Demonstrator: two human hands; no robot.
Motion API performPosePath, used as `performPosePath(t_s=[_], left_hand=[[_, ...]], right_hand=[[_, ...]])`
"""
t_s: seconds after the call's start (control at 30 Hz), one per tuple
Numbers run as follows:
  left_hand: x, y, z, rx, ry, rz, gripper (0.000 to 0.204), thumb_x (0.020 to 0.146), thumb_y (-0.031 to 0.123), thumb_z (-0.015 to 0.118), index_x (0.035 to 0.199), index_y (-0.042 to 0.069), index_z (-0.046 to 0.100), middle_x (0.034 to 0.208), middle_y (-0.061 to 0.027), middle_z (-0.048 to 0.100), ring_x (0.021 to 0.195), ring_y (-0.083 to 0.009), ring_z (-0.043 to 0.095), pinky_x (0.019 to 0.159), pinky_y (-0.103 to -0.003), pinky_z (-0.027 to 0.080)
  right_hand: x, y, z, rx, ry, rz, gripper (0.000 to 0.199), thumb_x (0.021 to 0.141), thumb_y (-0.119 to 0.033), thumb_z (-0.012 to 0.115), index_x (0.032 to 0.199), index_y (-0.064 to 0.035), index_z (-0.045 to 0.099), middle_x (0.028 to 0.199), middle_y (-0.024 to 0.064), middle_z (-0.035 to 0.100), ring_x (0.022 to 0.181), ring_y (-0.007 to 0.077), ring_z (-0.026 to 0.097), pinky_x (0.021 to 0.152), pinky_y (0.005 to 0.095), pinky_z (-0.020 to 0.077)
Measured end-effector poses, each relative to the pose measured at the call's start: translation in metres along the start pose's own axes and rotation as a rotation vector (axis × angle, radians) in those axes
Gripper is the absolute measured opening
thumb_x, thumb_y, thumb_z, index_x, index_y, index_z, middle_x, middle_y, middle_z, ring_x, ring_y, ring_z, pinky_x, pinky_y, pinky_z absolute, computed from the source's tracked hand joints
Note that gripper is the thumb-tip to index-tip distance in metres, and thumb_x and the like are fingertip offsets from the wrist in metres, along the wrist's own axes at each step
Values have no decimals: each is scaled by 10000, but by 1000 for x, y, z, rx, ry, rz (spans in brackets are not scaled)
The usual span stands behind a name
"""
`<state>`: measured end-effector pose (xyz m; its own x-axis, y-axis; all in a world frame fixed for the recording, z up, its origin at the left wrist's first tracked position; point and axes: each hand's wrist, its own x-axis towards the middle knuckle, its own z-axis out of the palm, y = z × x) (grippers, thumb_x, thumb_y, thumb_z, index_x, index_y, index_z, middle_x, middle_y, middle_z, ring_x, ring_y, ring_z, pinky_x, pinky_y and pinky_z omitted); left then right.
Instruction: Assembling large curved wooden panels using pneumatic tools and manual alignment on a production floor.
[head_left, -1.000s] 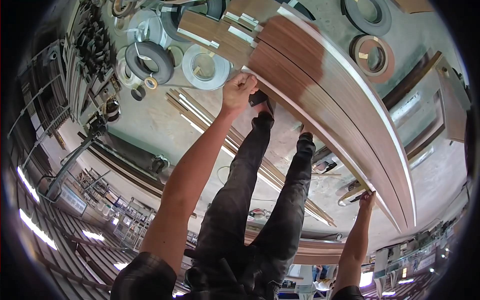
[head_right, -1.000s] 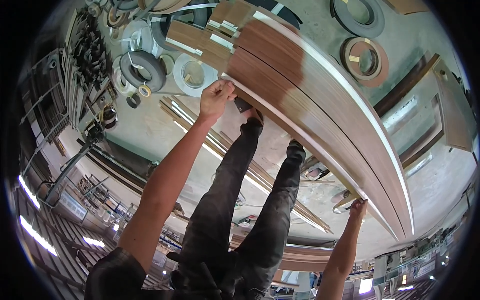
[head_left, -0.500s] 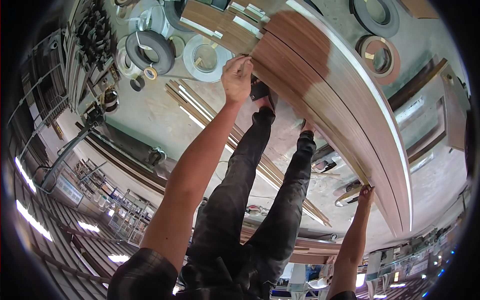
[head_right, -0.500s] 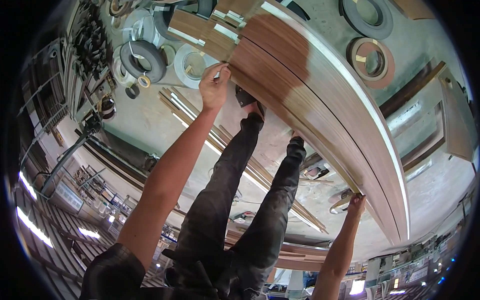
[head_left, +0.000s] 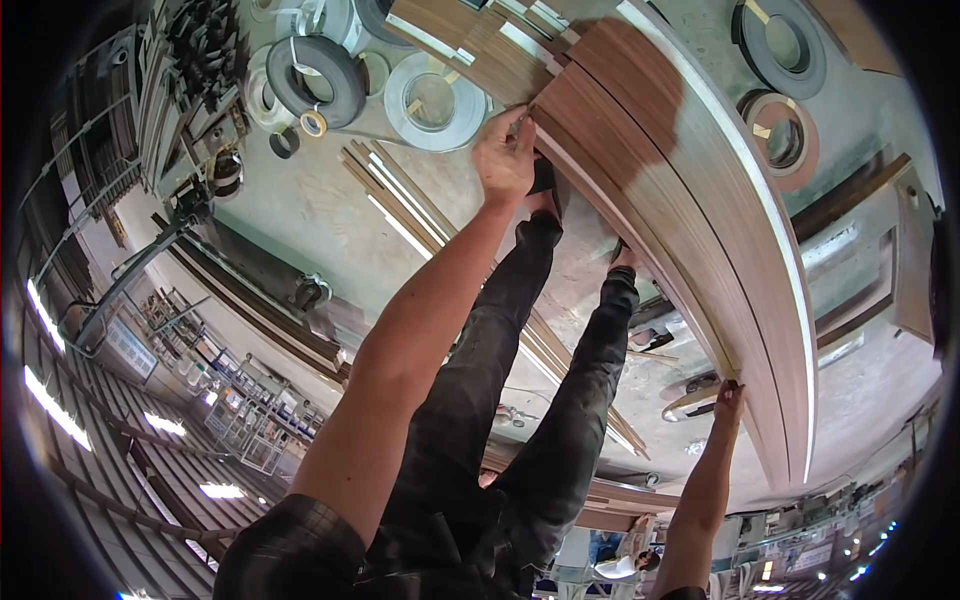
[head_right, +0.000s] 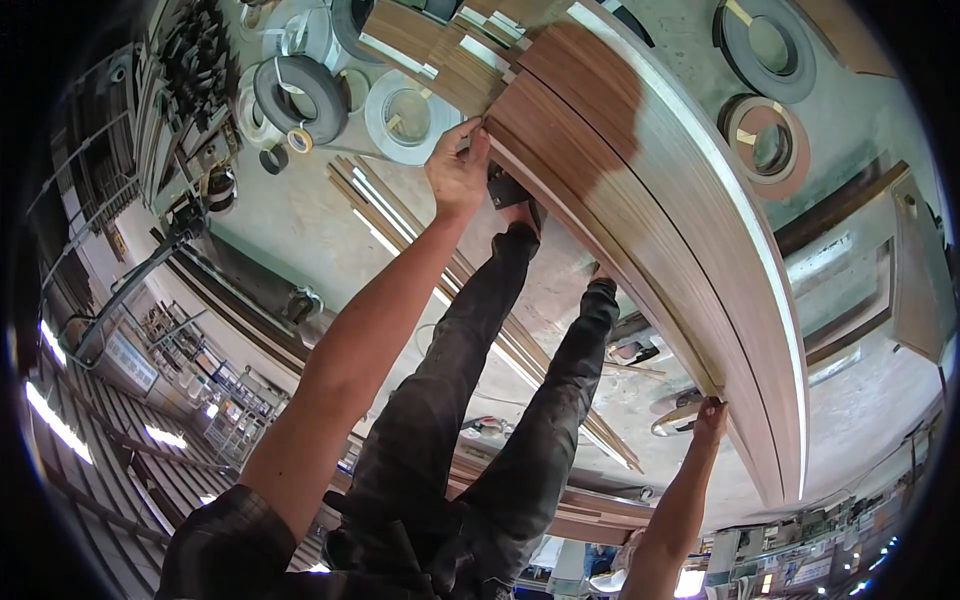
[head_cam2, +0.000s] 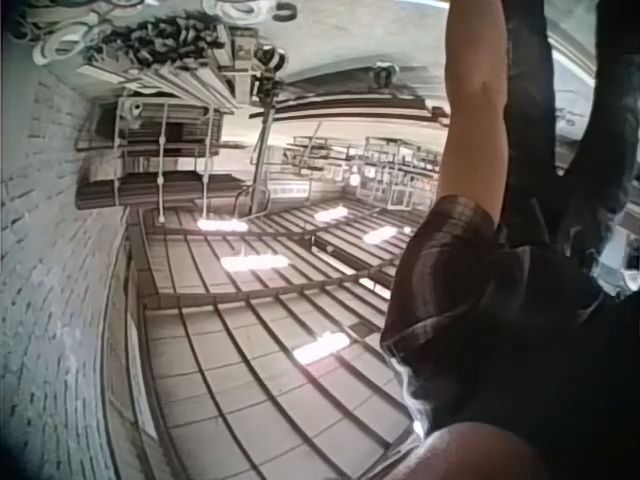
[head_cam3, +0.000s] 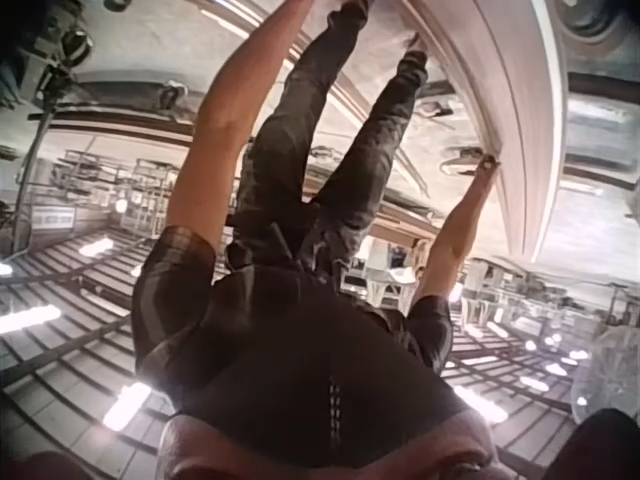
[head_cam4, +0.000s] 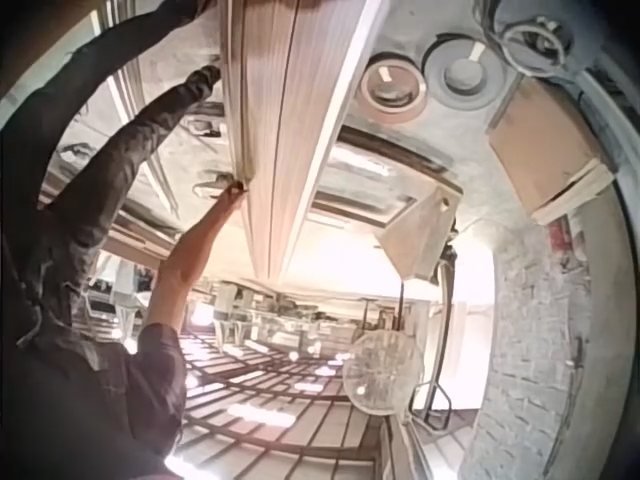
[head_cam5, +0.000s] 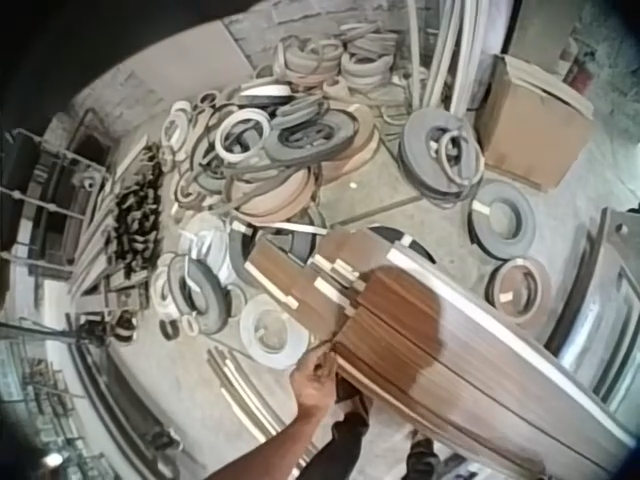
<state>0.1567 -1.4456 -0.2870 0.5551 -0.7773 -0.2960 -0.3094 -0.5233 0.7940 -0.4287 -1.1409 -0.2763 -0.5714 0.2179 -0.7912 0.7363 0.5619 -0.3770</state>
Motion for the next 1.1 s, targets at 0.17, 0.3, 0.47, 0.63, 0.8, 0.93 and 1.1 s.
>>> performPosePath(t_s=[0.17, 0.3, 0.47, 0.63, 0.8, 0.93, 1.1], left_hand=[[1, -2, 12, -48, 56, 22, 274, 848, 199, 649, 1043, 6, 638, 927, -131, 649, 648, -167, 607, 620, -285, 508], [6, -12, 2, 23, 69, 41, 238, 837, 183, 662, 979, -5, 622, 897, -115, 644, 665, -150, 597, 622, -268, 500], [2, -10, 12, -28, 115, 71, 225, 826, 167, 671, 961, 0, 600, 895, -112, 642, 718, -159, 612, 648, -270, 509], [-2, -8, 13, 21, 66, 47, 255, 852, 174, 660, 1027, 4, 582, 922, -80, 619, 825, -123, 571, 714, -273, 494], [3, -15, 15, -56, 67, 44, 306, 855, 172, 652, 1113, 15, 603, 992, -107, 639, 871, -140, 598, 749, -277, 501], [-1, -9, 11, 33, 71, 70, 305, 859, 181, 647, 1110, 12, 614, 991, -110, 641, 866, -143, 604, 751, -282, 503], [0, -6, 11, 24, 99, 149, 240, 823, 130, 655, 1036, 22, 627, 959, -143, 636, 764, -232, 615, 641, -303, 513]], right_hand=[[20, -23, -29, -51, -256, -30, 381, 916, -340, 556, 1141, -32, 541, 999, 83, 619, 900, 200, 576, 778, 308, 529], [5, 7, -16, -92, -191, -28, 366, 893, -357, 587, 1026, -17, 571, 900, 71, 602, 798, 183, 583, 725, 262, 553], [1, -9, -12, -89, -69, -37, 384, 889, -378, 589, 1026, -19, 571, 904, 79, 604, 804, 188, 585, 728, 274, 558], [1, -14, -22, -65, -137, -37, 344, 915, -326, 562, 1008, 4, 536, 868, 71, 598, 740, 171, 558, 757, 302, 542], [17, -21, -35, -60, -255, -48, 360, 912, -348, 556, 984, 5, 548, 814, 73, 594, 706, 156, 546, 755, 288, 543], [13, -11, -29, -83, -142, -63, 369, 921, -355, 537, 973, 11, 546, 796, 72, 582, 693, 150, 539, 758, 282, 551], [10, -15, -25, -90, -74, -29, 387, 928, -358, 520, 1021, 18, 542, 885, 96, 607, 765, 175, 579, 764, 278, 555]])
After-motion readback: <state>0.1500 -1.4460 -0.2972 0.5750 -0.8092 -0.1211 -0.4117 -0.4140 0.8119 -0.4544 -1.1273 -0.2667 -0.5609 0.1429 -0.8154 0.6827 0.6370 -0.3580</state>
